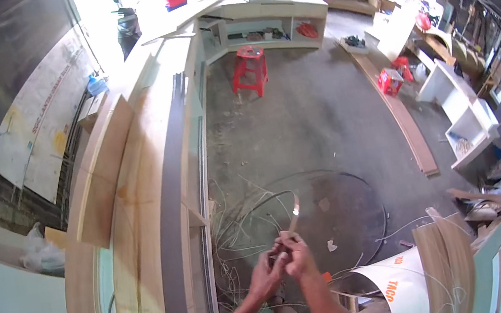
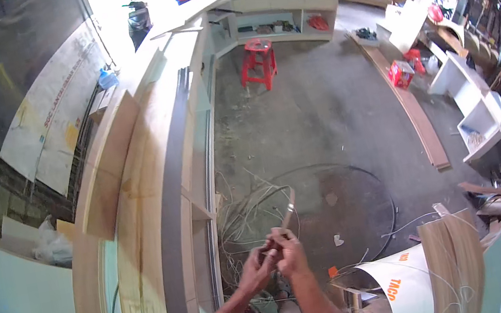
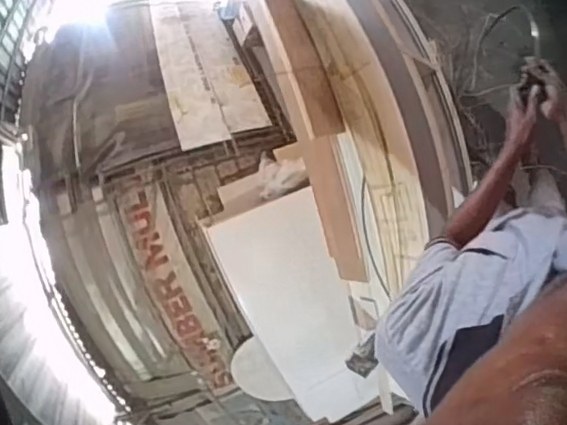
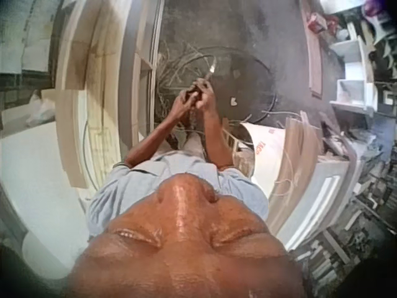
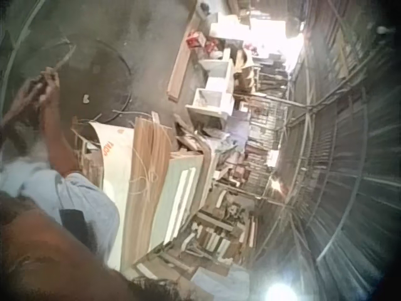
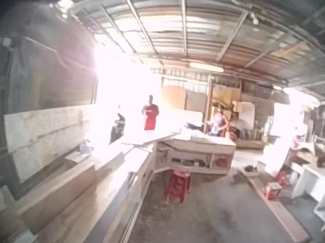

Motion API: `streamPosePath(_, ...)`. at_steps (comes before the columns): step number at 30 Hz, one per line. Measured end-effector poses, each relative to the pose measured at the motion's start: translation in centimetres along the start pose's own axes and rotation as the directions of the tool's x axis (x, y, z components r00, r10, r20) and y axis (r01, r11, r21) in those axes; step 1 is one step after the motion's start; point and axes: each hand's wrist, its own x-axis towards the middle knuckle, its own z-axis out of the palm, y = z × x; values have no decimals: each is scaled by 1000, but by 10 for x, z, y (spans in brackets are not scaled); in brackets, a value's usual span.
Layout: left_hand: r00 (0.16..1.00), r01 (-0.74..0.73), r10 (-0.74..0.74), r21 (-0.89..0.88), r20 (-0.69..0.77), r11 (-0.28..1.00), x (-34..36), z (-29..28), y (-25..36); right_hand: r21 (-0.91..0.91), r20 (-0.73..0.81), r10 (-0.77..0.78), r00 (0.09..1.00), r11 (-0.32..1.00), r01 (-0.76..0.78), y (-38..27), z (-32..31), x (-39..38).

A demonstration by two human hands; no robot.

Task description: The person peels, aligns, and applies edge banding strips onto the edges of wooden boards by hand.

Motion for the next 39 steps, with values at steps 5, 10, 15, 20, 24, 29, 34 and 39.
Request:
streamPosePath(5, 993, -7, 29, 190, -111, 982, -61, -87, 92, -98, 212, 132, 968, 989, -113, 7, 78, -17)
streamPosePath(10, 988, -13, 67, 366, -137, 931, -165, -158, 134, -99, 325, 139, 935, 989, -113, -46, 71, 86)
streamPosePath(15, 862, 421, -271, 308, -428, 853, -316, -205, 150, -55, 351, 75, 933, 997, -59, -156, 82, 185)
streamPosePath(20, 764, 511, -436, 35, -476, 859, -447, -213, 79, -68, 408, -5, 913, 997, 36, -267, 122, 245)
streamPosePath(24, 568, 751, -544, 119, -617, 649, -470, -168, 90, -107, 241, -132, 961, 981, 161, -317, 156, 243)
streamPosePath(29, 336, 906, -743, -17, -579, 423, -507, -167, 11, -99, 290, -239, 927, 956, 278, -331, 169, 211)
streamPosePath(34, 338, 859, -821, -206, -460, 469, -505, -153, -39, -125, 410, -242, 879, 940, 317, -329, 170, 166)
streamPosePath(39, 360, 831, -798, -223, -483, 510, -490, -123, -37, -253, 367, -304, 879, 877, 409, -297, 179, 165)
